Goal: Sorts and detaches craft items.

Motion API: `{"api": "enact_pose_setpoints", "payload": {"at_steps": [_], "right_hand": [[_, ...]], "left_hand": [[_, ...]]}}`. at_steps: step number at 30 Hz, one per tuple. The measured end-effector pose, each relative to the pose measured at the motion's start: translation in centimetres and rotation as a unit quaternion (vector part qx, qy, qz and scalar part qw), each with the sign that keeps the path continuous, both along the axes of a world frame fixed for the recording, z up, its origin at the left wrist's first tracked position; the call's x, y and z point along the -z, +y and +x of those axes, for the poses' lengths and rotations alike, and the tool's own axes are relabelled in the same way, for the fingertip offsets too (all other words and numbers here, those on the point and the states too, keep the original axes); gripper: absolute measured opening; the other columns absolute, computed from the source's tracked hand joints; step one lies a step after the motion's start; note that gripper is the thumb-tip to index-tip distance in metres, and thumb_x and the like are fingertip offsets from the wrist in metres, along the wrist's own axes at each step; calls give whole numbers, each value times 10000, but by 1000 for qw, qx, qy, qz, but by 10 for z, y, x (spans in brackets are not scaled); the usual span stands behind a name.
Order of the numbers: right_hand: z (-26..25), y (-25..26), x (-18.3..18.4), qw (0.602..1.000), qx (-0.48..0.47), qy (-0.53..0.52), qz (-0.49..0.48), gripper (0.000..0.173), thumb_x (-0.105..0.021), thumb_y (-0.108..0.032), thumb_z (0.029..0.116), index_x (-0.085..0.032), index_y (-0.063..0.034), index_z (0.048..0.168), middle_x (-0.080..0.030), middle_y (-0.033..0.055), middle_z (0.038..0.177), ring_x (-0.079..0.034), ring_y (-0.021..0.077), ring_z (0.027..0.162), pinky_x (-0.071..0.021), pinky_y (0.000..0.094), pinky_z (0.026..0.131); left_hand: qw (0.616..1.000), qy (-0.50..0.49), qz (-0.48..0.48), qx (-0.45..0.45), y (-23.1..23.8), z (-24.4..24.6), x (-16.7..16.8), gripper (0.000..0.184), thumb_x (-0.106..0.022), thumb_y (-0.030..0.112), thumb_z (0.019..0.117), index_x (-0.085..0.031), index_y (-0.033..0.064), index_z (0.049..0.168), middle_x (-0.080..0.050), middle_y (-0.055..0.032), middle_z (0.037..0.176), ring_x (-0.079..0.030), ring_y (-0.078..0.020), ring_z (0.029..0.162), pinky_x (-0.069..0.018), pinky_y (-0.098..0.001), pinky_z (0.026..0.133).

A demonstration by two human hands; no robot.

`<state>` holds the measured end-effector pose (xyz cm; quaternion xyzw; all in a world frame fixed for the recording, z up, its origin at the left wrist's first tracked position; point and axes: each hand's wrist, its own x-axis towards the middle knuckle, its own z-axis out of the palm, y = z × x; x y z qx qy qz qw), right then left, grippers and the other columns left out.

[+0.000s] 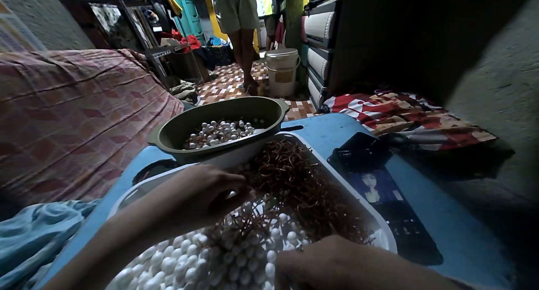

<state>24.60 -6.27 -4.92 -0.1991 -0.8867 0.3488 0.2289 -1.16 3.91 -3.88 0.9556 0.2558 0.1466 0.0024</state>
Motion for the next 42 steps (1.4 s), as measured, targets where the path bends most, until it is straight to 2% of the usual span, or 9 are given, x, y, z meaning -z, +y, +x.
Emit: {"api": "enact_pose_setpoints", "payload": {"at_steps": [6, 10, 15, 19, 22, 30, 37, 40, 42], "right_hand": [[-1, -1, -1, 999, 28, 28, 27, 196, -583, -110, 1023, -634, 78, 1012, -617, 182, 757, -593, 249, 650, -495, 323, 598], [0, 0, 3, 998, 25, 28, 45, 200, -547, -99, 1040, -656, 67, 1015, -610, 169, 725, -577, 249, 618, -484, 330, 582], [-2, -2, 1, 997, 41, 29, 52, 202, -561, -76, 1025, -681, 73, 961, -646, 190, 731, -624, 263, 636, -508, 339, 606], [-2, -3, -2, 998, 54, 30, 32, 258, -514, -100, 1054, -655, 83, 939, -591, 166, 690, -561, 227, 606, -467, 316, 579], [-2, -3, -3, 998, 51, 26, 3, 269, -508, -127, 1063, -650, 79, 962, -562, 151, 682, -514, 205, 591, -433, 298, 562], [-1, 0, 2, 999, 32, 35, 11, 212, -534, -103, 1043, -637, 71, 980, -600, 163, 728, -529, 204, 602, -436, 291, 563], [0, 0, 2, 998, 44, 39, 10, 239, -505, -122, 1061, -639, 66, 998, -572, 147, 707, -508, 196, 589, -427, 291, 555], [-2, -2, -1, 997, 66, 39, -11, 263, -479, -138, 1074, -644, 60, 1023, -599, 149, 741, -532, 180, 605, -448, 285, 570], [-1, -4, -2, 996, 74, 37, -24, 250, -481, -104, 1063, -649, 80, 1070, -643, 181, 818, -620, 222, 715, -516, 327, 661]], "left_hand": [[999, 15, -22, -25, -3, 1, -5, 212, -580, 277, 952, -728, 155, 861, -544, 65, 602, -530, -54, 519, -433, -257, 468], [999, 18, -32, -32, -5, 3, -7, 232, -569, 290, 971, -713, 159, 844, -527, 71, 589, -517, -57, 511, -415, -262, 463], [998, 18, -43, -36, -5, 2, -6, 279, -537, 300, 990, -710, 149, 832, -514, 70, 569, -498, -51, 496, -399, -256, 455], [998, 19, -40, -34, -6, 1, -5, 316, -520, 320, 1003, -705, 149, 812, -521, 65, 572, -505, -59, 501, -406, -265, 458], [999, 20, -22, -27, -6, 1, -4, 342, -494, 339, 1004, -701, 160, 798, -507, 74, 562, -496, -51, 492, -398, -259, 446], [998, 14, -36, -39, -7, 3, -6, 331, -497, 355, 1007, -702, 172, 822, -486, 93, 558, -464, -25, 477, -376, -236, 441], [999, -13, -4, -31, -5, 3, -3, 376, -473, 398, 1001, -645, 196, 735, -410, 123, 517, -412, 20, 445, -329, -191, 402], [998, -3, 7, -62, -10, 2, -6, 384, -474, 399, 1007, -667, 196, 743, -477, 102, 536, -483, -23, 469, -395, -242, 419], [996, 27, -10, -88, -16, 4, -12, 365, -519, 357, 1021, -739, 139, 826, -584, 16, 603, -599, -139, 557, -492, -355, 507]]}}
